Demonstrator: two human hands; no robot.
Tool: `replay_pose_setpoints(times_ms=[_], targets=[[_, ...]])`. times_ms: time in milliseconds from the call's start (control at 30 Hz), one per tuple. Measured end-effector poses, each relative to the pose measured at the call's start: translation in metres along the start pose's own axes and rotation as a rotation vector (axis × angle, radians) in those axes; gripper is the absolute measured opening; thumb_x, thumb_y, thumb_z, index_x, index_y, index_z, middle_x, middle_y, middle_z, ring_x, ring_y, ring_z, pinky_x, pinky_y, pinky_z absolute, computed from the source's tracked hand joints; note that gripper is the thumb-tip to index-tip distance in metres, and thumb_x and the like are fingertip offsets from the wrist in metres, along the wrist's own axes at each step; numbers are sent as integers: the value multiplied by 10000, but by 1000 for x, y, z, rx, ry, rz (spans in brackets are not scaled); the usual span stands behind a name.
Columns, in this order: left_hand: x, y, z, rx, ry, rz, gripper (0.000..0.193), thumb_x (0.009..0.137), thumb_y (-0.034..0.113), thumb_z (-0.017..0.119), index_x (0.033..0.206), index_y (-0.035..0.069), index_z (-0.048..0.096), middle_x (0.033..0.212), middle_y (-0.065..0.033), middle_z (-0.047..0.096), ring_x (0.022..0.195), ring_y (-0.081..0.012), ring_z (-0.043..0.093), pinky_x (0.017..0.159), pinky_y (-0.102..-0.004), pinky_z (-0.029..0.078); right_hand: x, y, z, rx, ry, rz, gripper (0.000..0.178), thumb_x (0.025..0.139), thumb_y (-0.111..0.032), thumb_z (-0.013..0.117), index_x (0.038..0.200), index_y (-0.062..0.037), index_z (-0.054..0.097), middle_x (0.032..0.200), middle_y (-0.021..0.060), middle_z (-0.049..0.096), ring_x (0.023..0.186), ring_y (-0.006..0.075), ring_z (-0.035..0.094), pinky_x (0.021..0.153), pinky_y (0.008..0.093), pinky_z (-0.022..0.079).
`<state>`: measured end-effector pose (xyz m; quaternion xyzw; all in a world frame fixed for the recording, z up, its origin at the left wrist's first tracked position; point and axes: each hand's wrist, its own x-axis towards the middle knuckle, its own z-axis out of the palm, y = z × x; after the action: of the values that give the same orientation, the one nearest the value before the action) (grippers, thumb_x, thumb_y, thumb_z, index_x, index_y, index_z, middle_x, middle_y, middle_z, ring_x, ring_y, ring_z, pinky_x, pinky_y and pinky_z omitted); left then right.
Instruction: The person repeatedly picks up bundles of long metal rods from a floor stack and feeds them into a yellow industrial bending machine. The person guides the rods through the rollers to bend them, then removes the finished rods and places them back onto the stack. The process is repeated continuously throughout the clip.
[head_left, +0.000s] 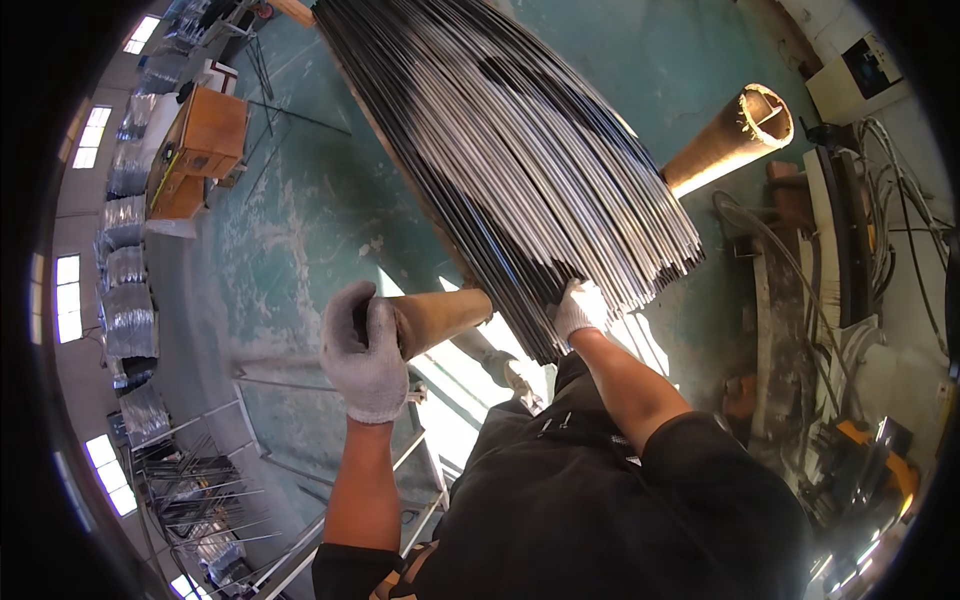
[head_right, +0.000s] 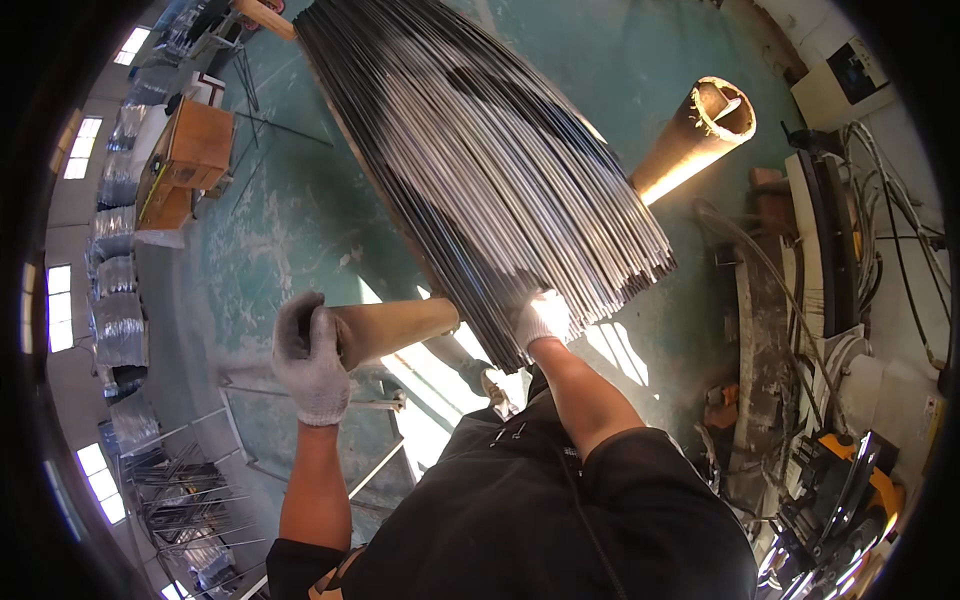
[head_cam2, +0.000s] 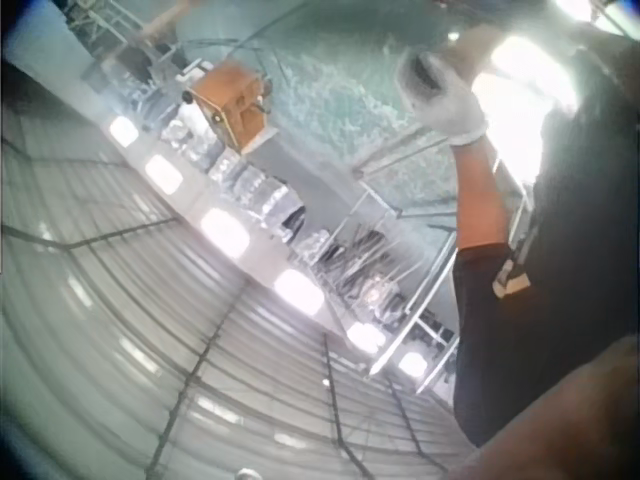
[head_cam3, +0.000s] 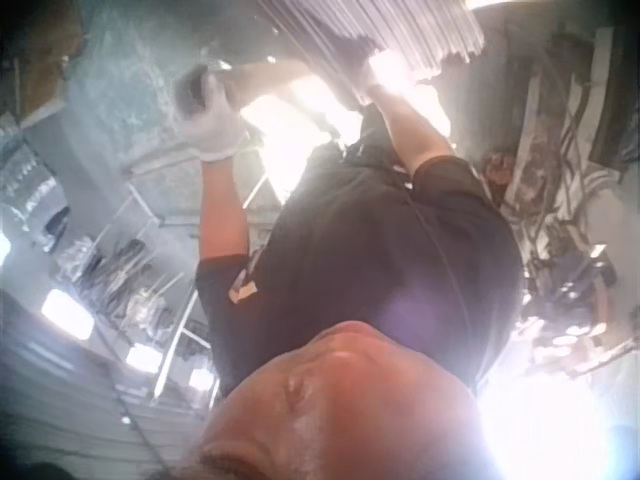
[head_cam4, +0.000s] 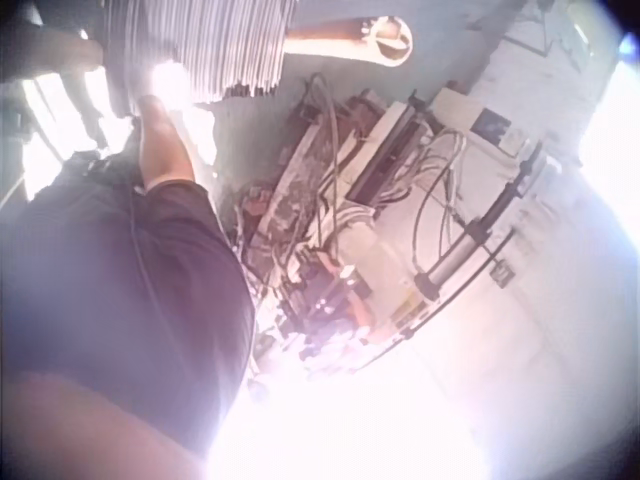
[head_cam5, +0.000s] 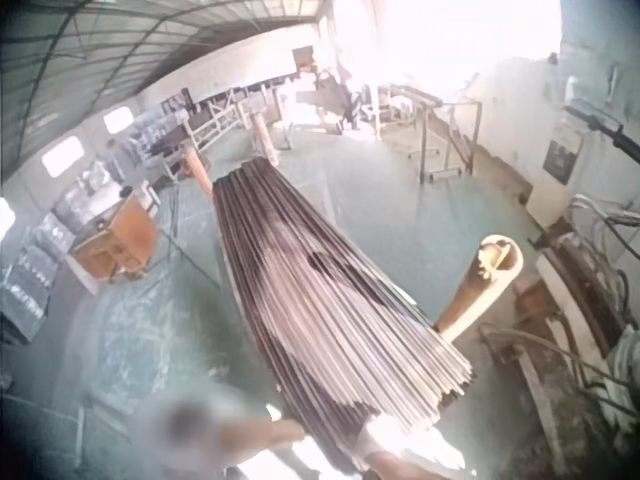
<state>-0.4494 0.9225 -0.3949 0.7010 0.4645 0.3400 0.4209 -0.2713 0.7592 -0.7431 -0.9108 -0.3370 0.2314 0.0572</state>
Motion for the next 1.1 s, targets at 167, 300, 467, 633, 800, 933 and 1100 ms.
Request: replay_pose_setpoints(times_ms=[167,300,467,633,800,933,1100], targets=[[3,-2,-3,114,48,67,145,1030,-28,668,1166,-60,707,996,-79,684,856,-137,652,793,-299,549,11,-5,-62,137,-254,40,639,833,-413,914,1222,52,714,1202,269,762,1141,404,771,985,483,616],[4,-4,-3,150,73,92,148,1025,-8,683,1159,-62,715,1009,-94,697,871,-148,664,807,-306,557,20,6,-43,83,-238,-14,513,889,-369,861,1223,2,743,1164,233,795,1068,372,791,943,487,631],[0,-7,-4,151,80,104,152,1013,-4,699,1151,-63,715,1026,-102,706,895,-165,674,818,-306,562,25,4,-39,43,-272,-36,444,954,-295,795,1294,-18,724,1158,203,798,1028,353,787,925,477,634],[3,-1,-3,97,67,210,152,996,-5,718,1142,-46,716,1030,-109,714,916,-182,692,827,-330,571,24,0,-33,-25,-228,2,429,902,-318,845,1172,7,770,1152,254,807,1085,400,804,922,483,643],[2,-6,-13,179,27,303,181,958,7,741,1137,-3,724,1040,-144,729,940,-291,714,860,-387,577,22,-11,-28,-53,-312,87,513,875,-254,847,1278,31,708,1225,287,784,1177,410,777,1021,468,611],[-3,0,-19,231,-9,365,190,944,21,751,1132,8,726,1057,-151,734,963,-338,713,891,-422,571,28,11,-6,260,-324,-19,620,886,-292,876,1316,96,656,1235,325,760,1161,429,762,1015,465,598],[-15,8,-31,356,-9,592,247,909,8,757,1149,43,714,1154,-150,736,1078,-371,708,987,-474,543,24,38,-24,494,-366,-38,652,972,-391,838,1362,101,666,1212,311,768,1222,402,745,1069,461,576]])
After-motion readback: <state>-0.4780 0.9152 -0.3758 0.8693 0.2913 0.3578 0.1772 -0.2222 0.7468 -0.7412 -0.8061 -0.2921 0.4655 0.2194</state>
